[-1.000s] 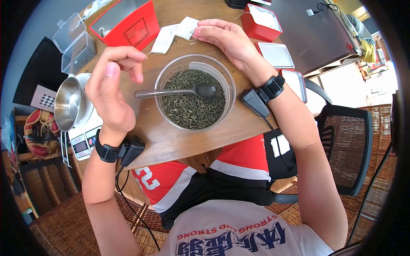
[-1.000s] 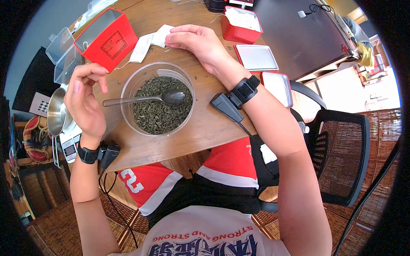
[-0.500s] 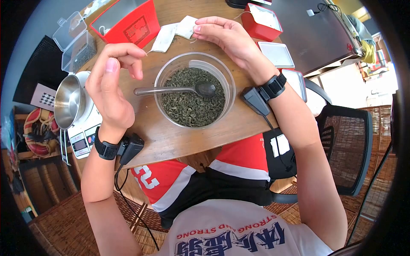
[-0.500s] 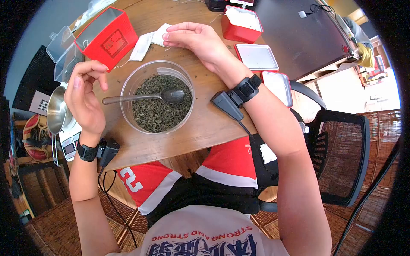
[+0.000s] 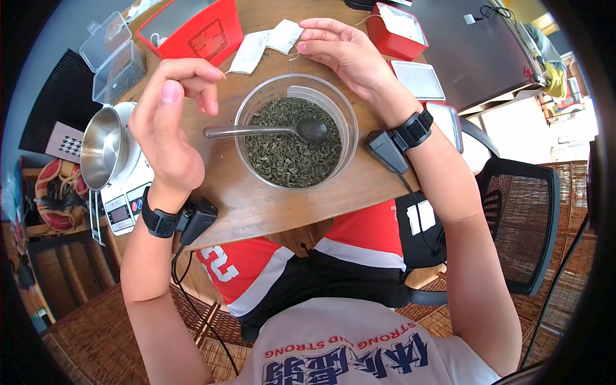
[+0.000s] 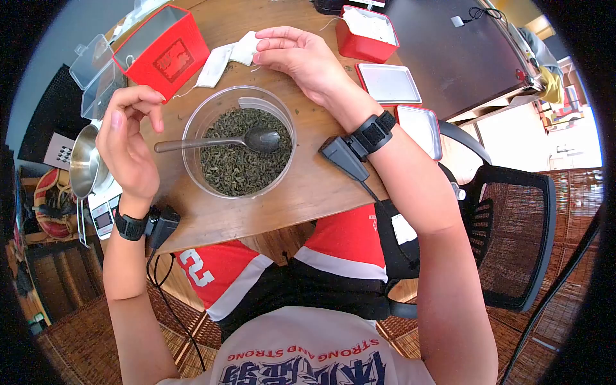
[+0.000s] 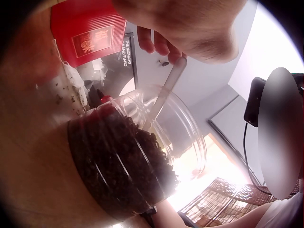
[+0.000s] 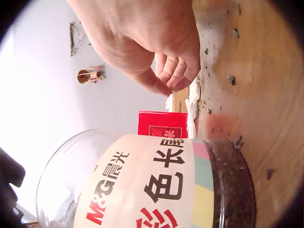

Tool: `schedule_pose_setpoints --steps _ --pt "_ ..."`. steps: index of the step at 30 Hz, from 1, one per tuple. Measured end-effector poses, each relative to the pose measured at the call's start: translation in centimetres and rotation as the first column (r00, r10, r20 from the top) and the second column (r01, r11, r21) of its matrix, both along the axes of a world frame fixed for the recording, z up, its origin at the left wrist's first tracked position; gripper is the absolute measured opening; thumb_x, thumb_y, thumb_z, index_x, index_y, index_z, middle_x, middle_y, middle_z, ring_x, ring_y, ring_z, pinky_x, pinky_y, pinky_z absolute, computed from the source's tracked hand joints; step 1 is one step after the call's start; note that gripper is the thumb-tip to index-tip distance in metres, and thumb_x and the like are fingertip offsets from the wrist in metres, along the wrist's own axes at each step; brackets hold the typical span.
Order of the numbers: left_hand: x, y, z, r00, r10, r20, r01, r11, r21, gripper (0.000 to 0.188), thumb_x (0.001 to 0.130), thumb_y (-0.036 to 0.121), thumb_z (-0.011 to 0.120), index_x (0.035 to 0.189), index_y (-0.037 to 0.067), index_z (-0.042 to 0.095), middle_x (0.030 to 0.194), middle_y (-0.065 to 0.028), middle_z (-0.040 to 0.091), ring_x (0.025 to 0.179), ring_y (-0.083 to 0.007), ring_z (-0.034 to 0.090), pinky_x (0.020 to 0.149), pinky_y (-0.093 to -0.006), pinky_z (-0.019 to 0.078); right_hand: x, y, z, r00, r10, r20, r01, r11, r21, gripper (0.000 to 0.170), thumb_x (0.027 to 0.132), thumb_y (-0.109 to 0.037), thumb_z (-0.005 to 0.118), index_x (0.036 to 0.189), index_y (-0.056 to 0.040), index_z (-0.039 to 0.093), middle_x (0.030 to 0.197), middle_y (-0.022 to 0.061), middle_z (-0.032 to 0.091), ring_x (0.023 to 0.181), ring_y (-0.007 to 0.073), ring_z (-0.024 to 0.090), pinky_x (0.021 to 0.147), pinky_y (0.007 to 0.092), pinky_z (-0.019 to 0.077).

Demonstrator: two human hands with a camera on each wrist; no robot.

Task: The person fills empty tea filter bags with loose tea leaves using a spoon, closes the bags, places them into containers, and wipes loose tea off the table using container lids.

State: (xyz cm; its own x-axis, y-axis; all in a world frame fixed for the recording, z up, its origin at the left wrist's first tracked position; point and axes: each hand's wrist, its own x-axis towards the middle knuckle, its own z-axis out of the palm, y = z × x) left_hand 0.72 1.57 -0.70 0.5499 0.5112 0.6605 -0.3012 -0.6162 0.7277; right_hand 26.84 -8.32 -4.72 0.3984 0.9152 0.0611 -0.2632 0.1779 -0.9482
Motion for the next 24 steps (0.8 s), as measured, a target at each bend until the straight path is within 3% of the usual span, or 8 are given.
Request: schedule_pose_setpoints --steps 13,15,24 --pt "-0.05 0.16 -0.02 1.000 -0.012 -0.003 0.012 1.000 0.018 0.045 0.104 0.030 0.037 0.098 -0.004 0.066 0.077 -0.0080 0.063 0.070 -0.0127 0.056 0.067 -0.0280 0.0425 -0.10 -0.19 0.53 0.998 0.014 0.069 -0.018 0.999 0.044 0.041 0.091 0.004 0.072 0.130 0.0042 0.059 0.105 0.0093 0.073 0.098 0.0167 0.071 0.092 0.0274 0.0567" --pt "0.02 0.04 0.01 1.000 -0.008 0.005 0.008 1.000 0.003 0.044 0.104 0.029 0.037 0.098 -0.005 0.066 0.077 -0.0080 0.063 0.070 -0.0127 0.055 0.067 -0.0281 0.0425 -0.21 -0.31 0.65 0.993 0.039 0.112 -0.042 0.999 0.024 0.042 0.095 0.000 0.070 0.136 0.0006 0.058 0.105 0.0026 0.071 0.103 0.0130 0.069 0.101 0.0271 0.0525" --pt "0.00 0.07 0.00 1.000 -0.010 0.004 0.010 1.000 0.002 0.044 0.104 0.028 0.038 0.097 -0.005 0.066 0.077 -0.0083 0.063 0.069 -0.0128 0.055 0.067 -0.0283 0.0426 -0.40 -0.30 0.68 0.984 0.087 0.157 -0.095 0.995 0.044 0.044 0.094 0.000 0.070 0.137 0.0020 0.058 0.107 0.0013 0.070 0.104 0.0117 0.067 0.102 0.0262 0.0503"
